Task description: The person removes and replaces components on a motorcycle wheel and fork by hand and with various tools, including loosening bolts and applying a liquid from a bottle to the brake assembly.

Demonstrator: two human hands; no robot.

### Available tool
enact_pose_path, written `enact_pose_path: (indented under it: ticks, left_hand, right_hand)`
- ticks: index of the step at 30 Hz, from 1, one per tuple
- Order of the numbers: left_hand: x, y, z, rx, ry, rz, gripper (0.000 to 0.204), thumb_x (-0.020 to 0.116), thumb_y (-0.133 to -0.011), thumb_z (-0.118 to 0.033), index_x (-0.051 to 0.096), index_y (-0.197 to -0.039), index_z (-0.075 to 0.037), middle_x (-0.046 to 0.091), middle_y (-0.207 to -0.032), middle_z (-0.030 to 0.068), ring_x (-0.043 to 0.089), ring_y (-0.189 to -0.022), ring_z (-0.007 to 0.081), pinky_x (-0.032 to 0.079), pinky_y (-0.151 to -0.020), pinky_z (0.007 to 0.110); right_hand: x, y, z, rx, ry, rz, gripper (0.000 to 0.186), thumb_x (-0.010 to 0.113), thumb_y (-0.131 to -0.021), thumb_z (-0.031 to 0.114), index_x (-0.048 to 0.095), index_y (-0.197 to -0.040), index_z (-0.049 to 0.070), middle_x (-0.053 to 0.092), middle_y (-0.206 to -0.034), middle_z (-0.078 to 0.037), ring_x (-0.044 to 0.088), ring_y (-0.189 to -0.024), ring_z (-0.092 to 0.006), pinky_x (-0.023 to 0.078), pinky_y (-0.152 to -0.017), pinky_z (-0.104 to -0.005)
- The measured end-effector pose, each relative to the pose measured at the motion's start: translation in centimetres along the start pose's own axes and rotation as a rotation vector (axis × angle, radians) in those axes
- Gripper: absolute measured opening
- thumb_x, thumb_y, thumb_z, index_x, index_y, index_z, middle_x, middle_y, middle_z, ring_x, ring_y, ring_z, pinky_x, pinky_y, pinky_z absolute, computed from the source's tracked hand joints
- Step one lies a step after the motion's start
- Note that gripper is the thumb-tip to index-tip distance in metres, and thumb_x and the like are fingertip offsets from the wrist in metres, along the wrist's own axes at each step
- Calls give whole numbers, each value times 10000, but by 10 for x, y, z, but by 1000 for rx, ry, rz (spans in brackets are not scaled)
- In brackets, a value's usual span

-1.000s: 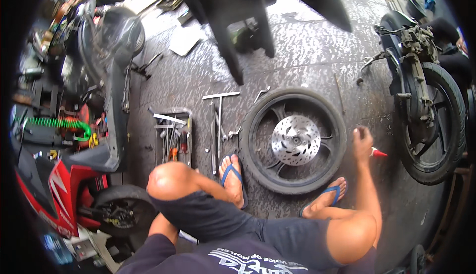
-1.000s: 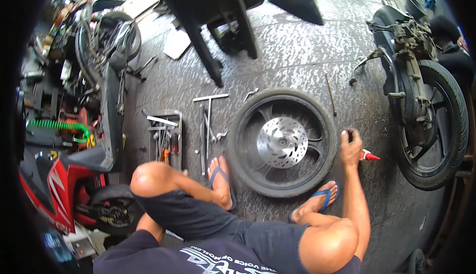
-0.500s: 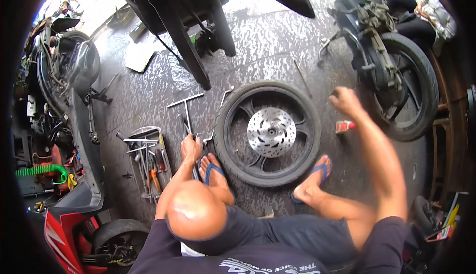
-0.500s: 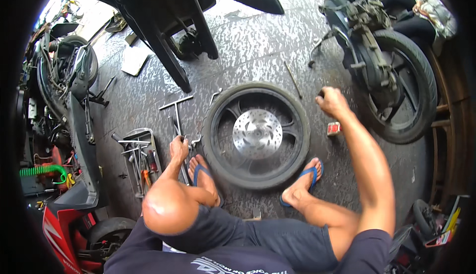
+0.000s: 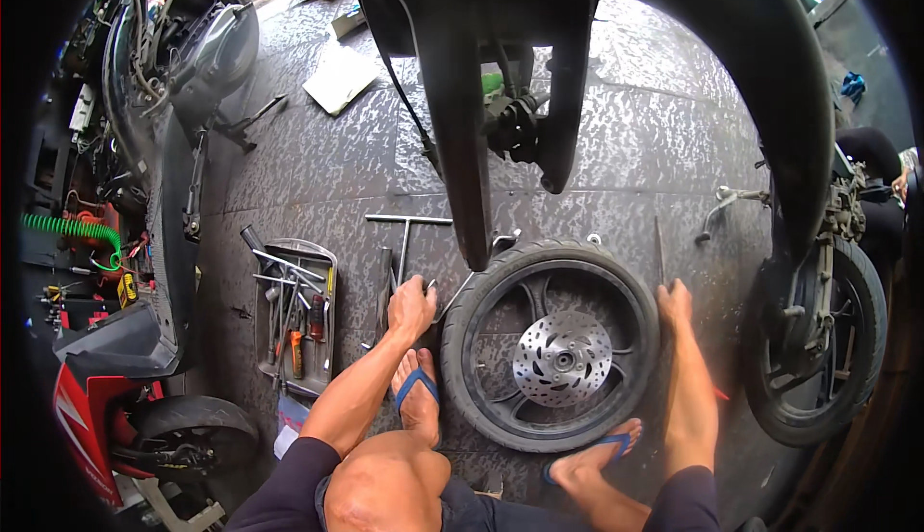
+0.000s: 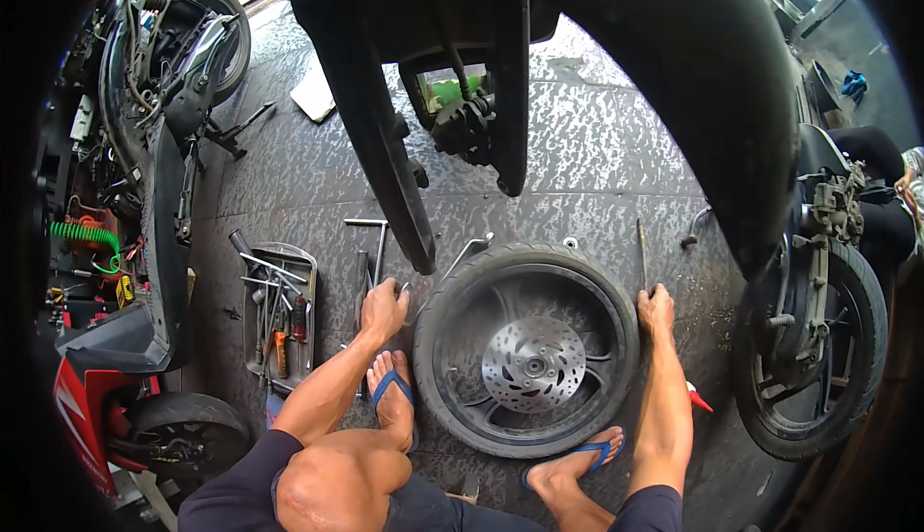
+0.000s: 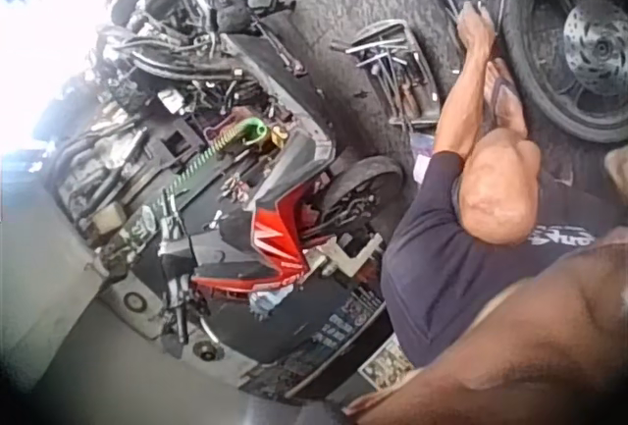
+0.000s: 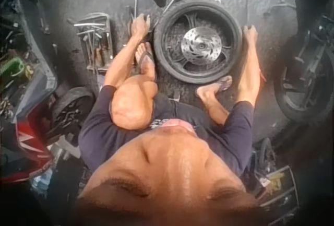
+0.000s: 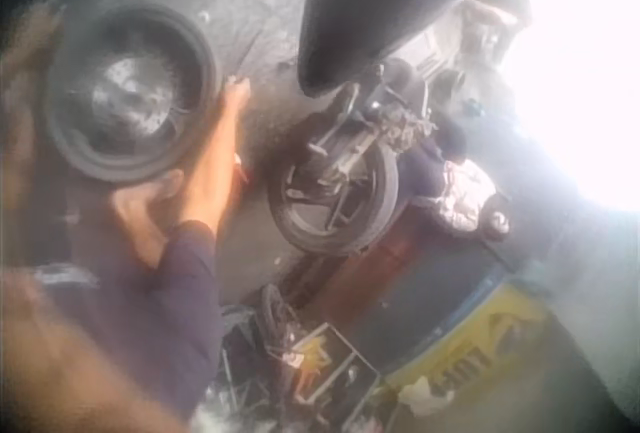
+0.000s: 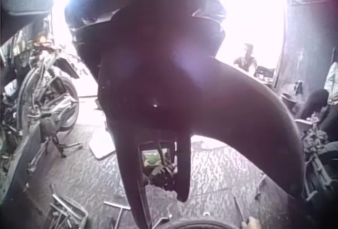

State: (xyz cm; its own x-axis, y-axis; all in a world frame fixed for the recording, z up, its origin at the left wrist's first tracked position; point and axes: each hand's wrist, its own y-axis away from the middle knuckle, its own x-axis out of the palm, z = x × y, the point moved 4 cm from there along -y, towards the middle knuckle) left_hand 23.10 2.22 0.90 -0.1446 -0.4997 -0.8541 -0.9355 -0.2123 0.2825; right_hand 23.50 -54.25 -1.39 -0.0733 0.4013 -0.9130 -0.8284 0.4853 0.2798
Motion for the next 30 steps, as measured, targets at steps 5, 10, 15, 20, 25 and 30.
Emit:
enact_pose_path:
  ticks: [5, 10, 15, 20, 25, 30]
  left_hand:
    - [5, -17, -9, 232, -112, -168, 255, 680, -886, -254, 654, -994, -25, 667, -1000, 221, 651, -955, 408, 522, -853, 492]
    - [-14, -11, -38, 236, 388, -160, 235, 684, -887, -195, 689, -1014, 3, 687, -952, 190, 678, -864, 340, 534, -762, 419]
    - [-63, 6, -62, 224, 706, -123, 212, 638, -945, -176, 704, -984, 22, 690, -799, 120, 643, -705, 179, 506, -664, 318]
    - [-101, 31, -59, 170, 845, -28, 232, 634, -971, -188, 704, -931, 30, 637, -658, 43, 572, -625, 72, 461, -581, 262]
    - [-109, 42, -55, 144, 914, -16, 228, 626, -980, -180, 711, -930, 25, 671, -694, 32, 593, -653, 67, 470, -586, 258]
    - [-104, 47, -46, 128, 946, 0, 226, 628, -980, -176, 710, -927, 28, 672, -703, 31, 593, -657, 68, 473, -592, 257]
  right_hand:
    - [-29, 31, 47, 13, -710, 148, 325, 506, -1013, 273, 670, -955, -1, 489, -649, 32, 433, -546, -58, 357, -492, -262]
    - [-106, 77, 123, -142, -848, 77, 237, 535, -1022, 186, 680, -956, 11, 454, -624, 74, 379, -515, -19, 281, -455, -229]
    - [-123, 147, 175, -160, -911, 596, 320, 545, -988, 294, 665, -860, 26, 446, -549, 53, 363, -422, -60, 266, -402, -251]
    - [-74, 259, 196, 233, -1171, 985, 317, 600, -976, 348, 582, -900, 41, 395, -616, 25, 356, -449, -79, 300, -420, -262]
    - [-55, 302, 216, 312, -1473, 960, 268, 572, -1007, 332, 562, -942, 72, 392, -656, 29, 344, -464, -83, 309, -441, -257]
    - [-47, 329, 241, 383, -1622, 794, 263, 524, -1032, 331, 547, -972, 75, 392, -683, 29, 346, -495, -88, 321, -466, -265]
